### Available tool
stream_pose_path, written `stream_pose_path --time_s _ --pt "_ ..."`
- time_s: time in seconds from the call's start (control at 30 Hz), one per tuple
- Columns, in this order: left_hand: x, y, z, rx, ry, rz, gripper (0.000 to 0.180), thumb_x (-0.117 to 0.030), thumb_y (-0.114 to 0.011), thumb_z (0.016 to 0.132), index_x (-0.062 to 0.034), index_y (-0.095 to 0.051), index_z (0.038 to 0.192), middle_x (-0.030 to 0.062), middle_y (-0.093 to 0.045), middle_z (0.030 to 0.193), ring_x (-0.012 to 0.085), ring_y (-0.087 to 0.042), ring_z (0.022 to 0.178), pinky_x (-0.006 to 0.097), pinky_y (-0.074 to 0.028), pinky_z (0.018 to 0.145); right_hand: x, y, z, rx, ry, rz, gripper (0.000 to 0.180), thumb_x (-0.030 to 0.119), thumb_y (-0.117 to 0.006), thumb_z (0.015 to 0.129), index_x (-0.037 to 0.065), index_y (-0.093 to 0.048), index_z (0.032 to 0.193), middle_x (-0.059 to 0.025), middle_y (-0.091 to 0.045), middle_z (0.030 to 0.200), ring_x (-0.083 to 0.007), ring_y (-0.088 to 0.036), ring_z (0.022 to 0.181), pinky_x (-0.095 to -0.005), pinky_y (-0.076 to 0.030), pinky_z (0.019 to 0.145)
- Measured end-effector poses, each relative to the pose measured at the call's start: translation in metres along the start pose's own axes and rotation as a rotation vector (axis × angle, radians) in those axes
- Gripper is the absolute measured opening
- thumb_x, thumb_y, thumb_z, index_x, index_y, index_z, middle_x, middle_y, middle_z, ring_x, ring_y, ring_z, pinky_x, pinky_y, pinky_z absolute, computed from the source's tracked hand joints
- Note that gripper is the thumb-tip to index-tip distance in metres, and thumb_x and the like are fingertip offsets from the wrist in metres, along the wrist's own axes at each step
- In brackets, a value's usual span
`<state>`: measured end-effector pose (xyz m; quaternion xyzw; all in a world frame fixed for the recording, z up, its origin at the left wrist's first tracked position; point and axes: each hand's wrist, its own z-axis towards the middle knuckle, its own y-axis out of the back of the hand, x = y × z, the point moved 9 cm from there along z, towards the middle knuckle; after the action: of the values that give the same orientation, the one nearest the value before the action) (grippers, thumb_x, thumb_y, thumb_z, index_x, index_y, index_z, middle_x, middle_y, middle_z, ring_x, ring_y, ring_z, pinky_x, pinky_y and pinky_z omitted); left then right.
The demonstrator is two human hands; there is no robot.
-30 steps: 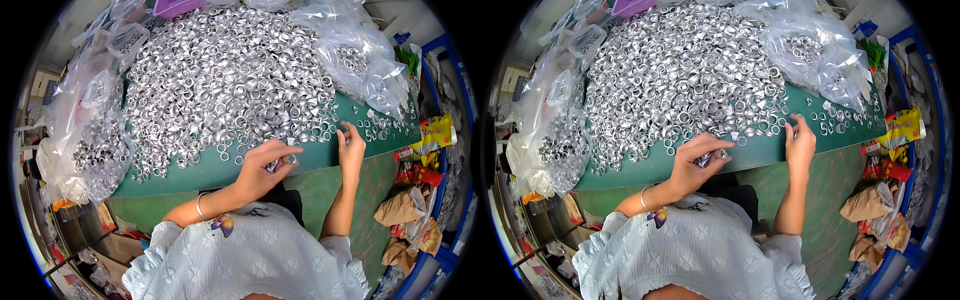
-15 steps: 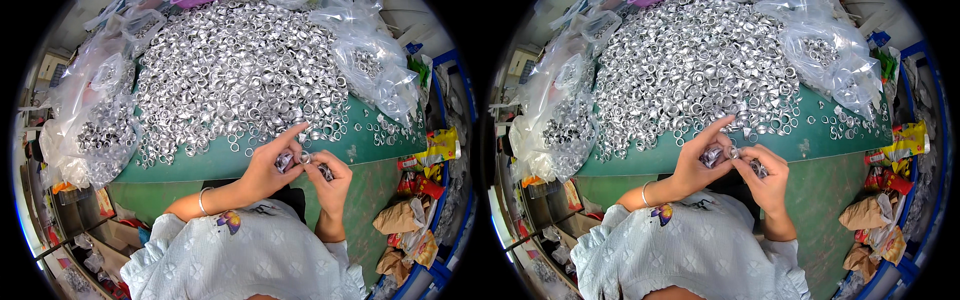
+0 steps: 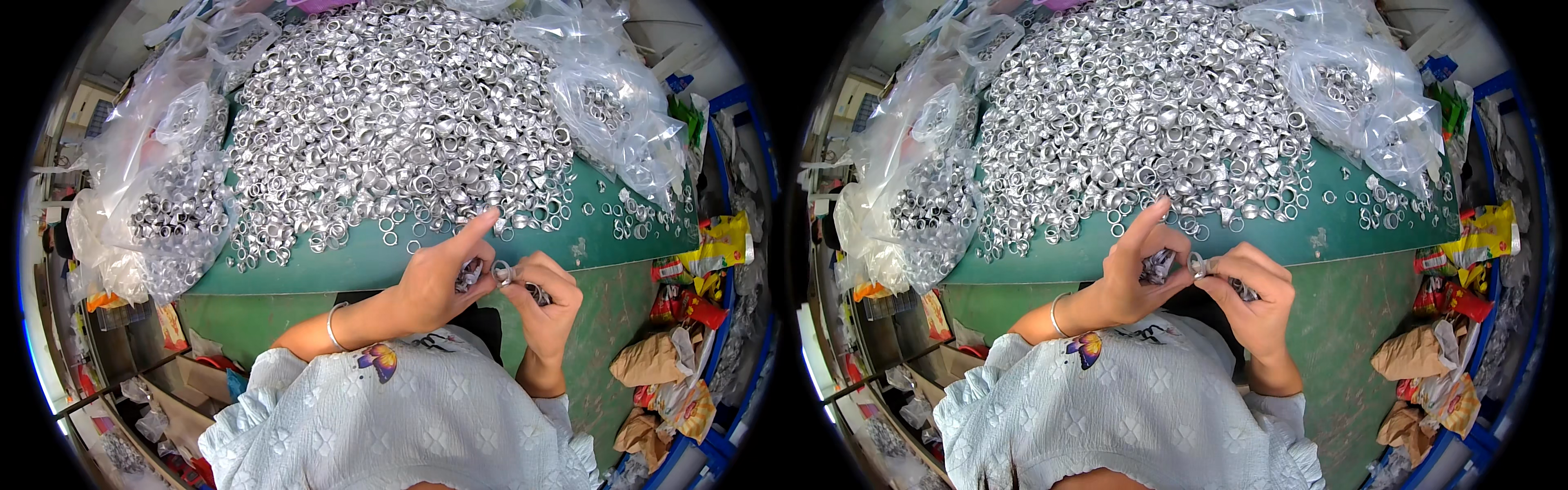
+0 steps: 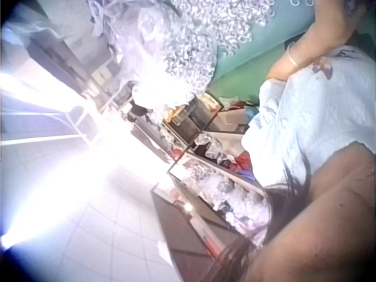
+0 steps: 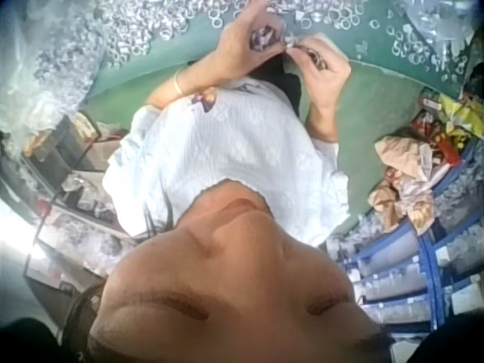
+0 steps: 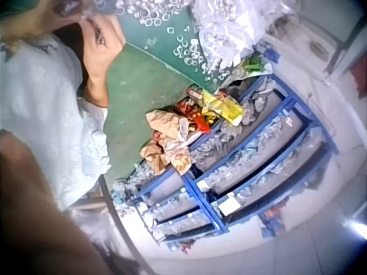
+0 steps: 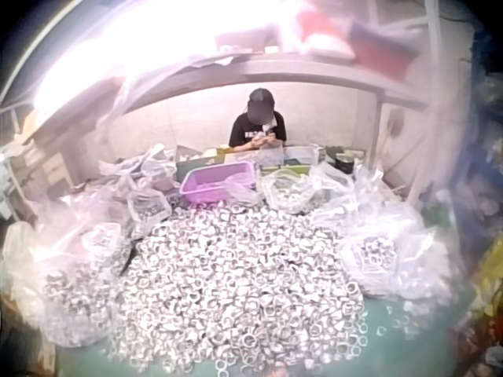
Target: The person sorts small metal tabs from a large pile on a green table by hand, picking them up individually and moving them into plastic bags or different areas of the table.
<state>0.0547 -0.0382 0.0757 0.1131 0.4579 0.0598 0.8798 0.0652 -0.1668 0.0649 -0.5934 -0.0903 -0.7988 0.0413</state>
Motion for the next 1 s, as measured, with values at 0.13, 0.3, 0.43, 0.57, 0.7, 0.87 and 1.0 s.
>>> stream_pose_path --time_s 0.13,0.3,0.43,0.57,0.7,0.87,1.0 --pt "-0.001 0.0 0.0 0.009 0.011 0.003 0.072 0.005 -0.069 0.064 -0.0025 -0.037 0.127 0.0044 -0.054 0.07 0.0181 -0.053 0.055 0.028 -0.045 0.05 0.0 -0.001 0.0 0.01 0.0 0.029 0.016 -0.01 -0.067 0.063 -0.005 -0.063 0.078 -0.009 -0.059 0.07 -0.0133 -0.053 0.059 -0.0226 -0.04 0.053" --pt "-0.004 -0.003 0.003 0.064 -0.008 0.033 0.064 0.007 -0.067 0.062 -0.0039 -0.046 0.121 0.0049 -0.051 0.067 0.0186 -0.052 0.057 0.029 -0.043 0.049 -0.003 0.0 -0.001 0.019 -0.027 0.05 0.016 -0.01 -0.066 0.063 -0.005 -0.063 0.078 -0.0089 -0.059 0.069 -0.0131 -0.052 0.059 -0.0224 -0.039 0.053" --pt "-0.007 -0.004 0.004 0.107 -0.016 0.046 0.05 0.009 -0.065 0.061 -0.0014 -0.055 0.109 0.0066 -0.054 0.071 0.0174 -0.053 0.06 0.027 -0.043 0.052 -0.006 0.0 -0.002 0.026 -0.063 0.074 0.015 -0.01 -0.065 0.064 -0.005 -0.064 0.078 -0.0084 -0.058 0.069 -0.0125 -0.052 0.06 -0.0223 -0.039 0.053" --pt "-0.004 -0.006 0.004 0.131 0.021 -0.01 0.039 0.009 -0.064 0.063 -0.001 -0.06 0.1 0.0074 -0.058 0.075 0.0164 -0.054 0.061 0.025 -0.044 0.053 -0.013 -0.001 -0.005 0.032 -0.159 0.112 0.013 -0.009 -0.064 0.066 -0.005 -0.063 0.078 -0.008 -0.058 0.069 -0.0119 -0.051 0.061 -0.022 -0.037 0.053" --pt "0.002 -0.007 0.002 0.141 0.105 -0.055 0.036 0.007 -0.065 0.066 -0.0017 -0.06 0.1 0.0069 -0.058 0.077 0.0149 -0.055 0.062 0.025 -0.044 0.054 -0.015 -0.002 -0.005 0.027 -0.175 0.154 0.012 -0.008 -0.064 0.067 -0.005 -0.063 0.079 -0.0078 -0.058 0.069 -0.0115 -0.051 0.061 -0.022 -0.037 0.053" --pt "0.004 -0.004 0.001 0.089 0.141 -0.06 0.048 0.006 -0.067 0.068 -0.0004 -0.052 0.113 0.007 -0.059 0.078 0.0129 -0.055 0.064 0.023 -0.045 0.057 -0.02 -0.002 -0.005 0.013 -0.22 0.21 0.01 -0.008 -0.063 0.069 -0.005 -0.061 0.078 -0.0084 -0.058 0.07 -0.0115 -0.051 0.061 -0.0223 -0.037 0.054" --pt "0.002 -0.001 0.0 0.026 0.093 -0.05 0.066 0.004 -0.068 0.065 -0.0051 -0.042 0.125 0.0055 -0.055 0.075 0.018 -0.055 0.063 0.028 -0.046 0.054 -0.016 -0.002 -0.004 0.024 -0.188 0.127 0.01 -0.008 -0.063 0.068 -0.005 -0.061 0.077 -0.0091 -0.059 0.07 -0.0121 -0.051 0.061 -0.0226 -0.038 0.054"
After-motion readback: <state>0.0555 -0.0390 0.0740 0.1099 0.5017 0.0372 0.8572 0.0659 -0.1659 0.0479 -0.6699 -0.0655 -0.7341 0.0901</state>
